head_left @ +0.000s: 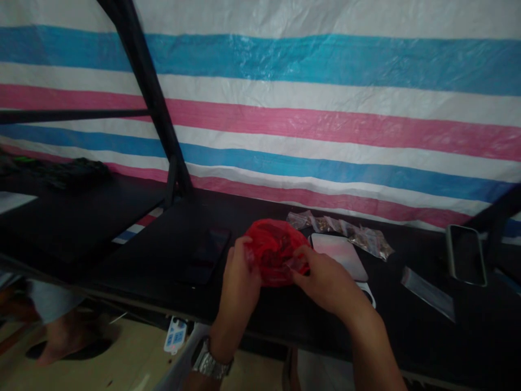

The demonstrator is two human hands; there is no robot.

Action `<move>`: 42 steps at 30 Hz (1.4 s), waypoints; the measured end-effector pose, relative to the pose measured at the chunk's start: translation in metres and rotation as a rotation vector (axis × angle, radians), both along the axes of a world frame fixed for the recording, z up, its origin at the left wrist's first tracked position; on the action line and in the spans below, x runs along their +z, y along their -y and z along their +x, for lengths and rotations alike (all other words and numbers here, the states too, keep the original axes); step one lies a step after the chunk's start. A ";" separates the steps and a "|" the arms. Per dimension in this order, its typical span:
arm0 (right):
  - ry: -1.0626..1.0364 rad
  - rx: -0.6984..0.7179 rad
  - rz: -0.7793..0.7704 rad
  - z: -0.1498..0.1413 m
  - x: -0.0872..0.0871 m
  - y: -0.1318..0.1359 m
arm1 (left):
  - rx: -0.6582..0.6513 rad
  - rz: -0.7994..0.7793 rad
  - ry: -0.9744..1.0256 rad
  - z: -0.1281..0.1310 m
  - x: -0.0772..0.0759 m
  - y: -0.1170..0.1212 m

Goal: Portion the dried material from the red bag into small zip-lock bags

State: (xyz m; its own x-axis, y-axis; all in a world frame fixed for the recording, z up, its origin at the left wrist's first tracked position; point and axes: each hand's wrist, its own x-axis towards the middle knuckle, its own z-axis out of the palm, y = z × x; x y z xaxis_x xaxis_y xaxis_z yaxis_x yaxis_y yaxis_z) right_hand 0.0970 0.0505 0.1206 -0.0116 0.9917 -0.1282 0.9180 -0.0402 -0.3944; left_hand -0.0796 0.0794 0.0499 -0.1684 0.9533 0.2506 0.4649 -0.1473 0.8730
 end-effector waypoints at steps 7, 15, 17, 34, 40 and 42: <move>0.062 -0.006 -0.072 -0.004 0.012 0.012 | 0.127 0.058 0.555 0.003 0.022 0.005; 0.130 -0.085 0.084 -0.021 -0.002 -0.009 | 0.209 0.029 0.710 -0.001 0.031 0.010; 0.139 -0.079 0.063 -0.021 -0.005 -0.010 | 0.256 0.051 0.696 -0.006 0.030 0.009; 0.161 -0.102 0.026 -0.024 -0.002 -0.011 | 0.238 0.072 0.546 -0.014 0.032 0.016; 0.109 -0.079 0.061 -0.026 -0.007 -0.011 | 0.000 -0.060 0.558 0.004 0.031 0.035; 0.098 -0.075 0.059 -0.027 -0.011 -0.011 | 0.003 -0.058 0.535 0.012 0.022 0.036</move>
State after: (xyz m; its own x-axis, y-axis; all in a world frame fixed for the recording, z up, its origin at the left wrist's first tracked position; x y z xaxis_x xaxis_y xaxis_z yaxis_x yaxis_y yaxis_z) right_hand 0.0699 0.0615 0.1098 0.0728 0.9951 -0.0666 0.9476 -0.0898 -0.3066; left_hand -0.0672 0.0437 0.0719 -0.2607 0.9625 0.0755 -0.0470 -0.0907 0.9948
